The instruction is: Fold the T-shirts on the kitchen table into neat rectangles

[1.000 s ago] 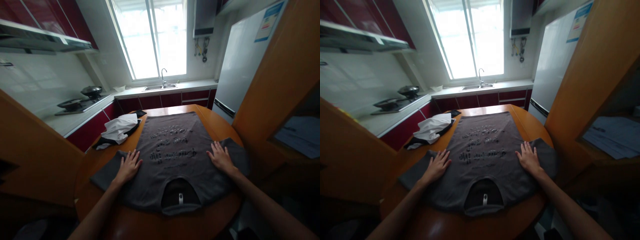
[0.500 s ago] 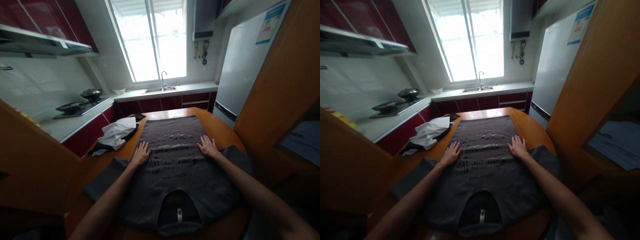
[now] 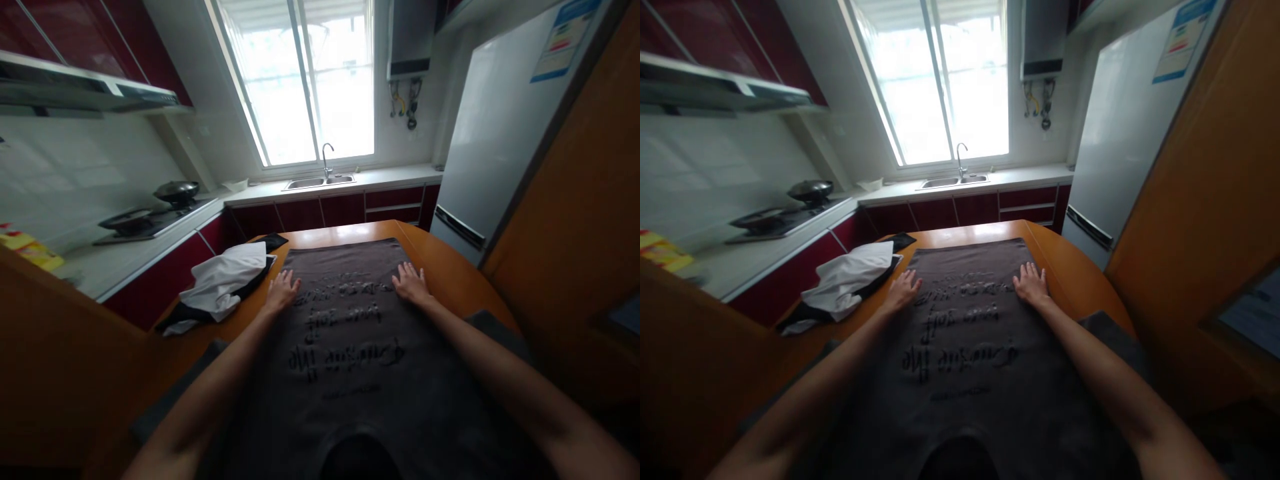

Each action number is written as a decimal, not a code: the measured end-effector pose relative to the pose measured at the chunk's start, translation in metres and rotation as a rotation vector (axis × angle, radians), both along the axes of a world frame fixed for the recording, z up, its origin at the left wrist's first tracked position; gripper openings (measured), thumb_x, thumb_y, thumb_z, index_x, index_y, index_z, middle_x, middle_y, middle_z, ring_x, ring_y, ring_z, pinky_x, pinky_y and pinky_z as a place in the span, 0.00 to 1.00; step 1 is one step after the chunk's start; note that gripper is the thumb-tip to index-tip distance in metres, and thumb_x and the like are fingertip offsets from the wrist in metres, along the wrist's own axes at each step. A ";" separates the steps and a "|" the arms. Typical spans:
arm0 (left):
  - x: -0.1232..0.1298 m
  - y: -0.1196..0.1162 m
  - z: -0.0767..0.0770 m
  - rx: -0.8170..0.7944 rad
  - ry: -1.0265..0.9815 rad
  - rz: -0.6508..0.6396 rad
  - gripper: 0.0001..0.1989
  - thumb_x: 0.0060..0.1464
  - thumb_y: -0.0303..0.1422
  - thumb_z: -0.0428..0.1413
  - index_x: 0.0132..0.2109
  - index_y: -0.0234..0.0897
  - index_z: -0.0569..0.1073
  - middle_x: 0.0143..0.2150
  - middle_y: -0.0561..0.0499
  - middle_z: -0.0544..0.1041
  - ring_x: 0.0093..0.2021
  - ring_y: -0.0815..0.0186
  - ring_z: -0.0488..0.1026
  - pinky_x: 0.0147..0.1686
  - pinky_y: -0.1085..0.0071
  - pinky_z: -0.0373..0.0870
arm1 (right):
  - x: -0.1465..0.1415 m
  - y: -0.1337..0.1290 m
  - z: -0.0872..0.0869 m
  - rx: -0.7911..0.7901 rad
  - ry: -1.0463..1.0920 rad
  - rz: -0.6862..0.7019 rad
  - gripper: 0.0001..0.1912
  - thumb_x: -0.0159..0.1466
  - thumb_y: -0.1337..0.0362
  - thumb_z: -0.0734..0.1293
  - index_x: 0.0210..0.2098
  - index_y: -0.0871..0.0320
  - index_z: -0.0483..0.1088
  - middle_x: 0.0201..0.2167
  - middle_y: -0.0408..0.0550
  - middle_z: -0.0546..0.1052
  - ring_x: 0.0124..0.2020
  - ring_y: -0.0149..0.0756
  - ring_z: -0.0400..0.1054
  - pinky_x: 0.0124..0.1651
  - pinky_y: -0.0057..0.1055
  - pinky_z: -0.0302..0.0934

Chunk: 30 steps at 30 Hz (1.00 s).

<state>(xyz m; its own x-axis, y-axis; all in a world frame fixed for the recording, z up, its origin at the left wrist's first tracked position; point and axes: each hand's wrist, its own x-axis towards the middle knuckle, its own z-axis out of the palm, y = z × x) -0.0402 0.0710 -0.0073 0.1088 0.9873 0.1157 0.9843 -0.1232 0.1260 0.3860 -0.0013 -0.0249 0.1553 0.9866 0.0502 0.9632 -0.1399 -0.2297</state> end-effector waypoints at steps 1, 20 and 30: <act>0.000 0.011 0.002 0.016 -0.004 -0.007 0.32 0.68 0.47 0.40 0.71 0.32 0.58 0.73 0.36 0.54 0.72 0.49 0.51 0.67 0.51 0.51 | 0.000 0.009 0.002 0.025 0.011 -0.015 0.34 0.72 0.53 0.49 0.71 0.68 0.50 0.73 0.62 0.48 0.74 0.48 0.38 0.71 0.54 0.30; 0.007 0.149 -0.011 -0.070 0.018 -0.006 0.35 0.67 0.49 0.38 0.72 0.31 0.53 0.75 0.37 0.44 0.74 0.47 0.39 0.68 0.40 0.39 | 0.027 0.142 -0.010 0.019 0.005 -0.074 0.36 0.73 0.54 0.45 0.71 0.74 0.45 0.73 0.65 0.45 0.74 0.49 0.35 0.72 0.54 0.28; 0.011 0.167 -0.015 -0.142 0.072 -0.017 0.36 0.66 0.54 0.33 0.74 0.41 0.47 0.76 0.42 0.41 0.75 0.47 0.37 0.67 0.38 0.38 | 0.034 0.186 -0.007 -0.099 0.003 -0.014 0.38 0.72 0.46 0.47 0.73 0.61 0.43 0.75 0.57 0.39 0.75 0.46 0.31 0.71 0.58 0.29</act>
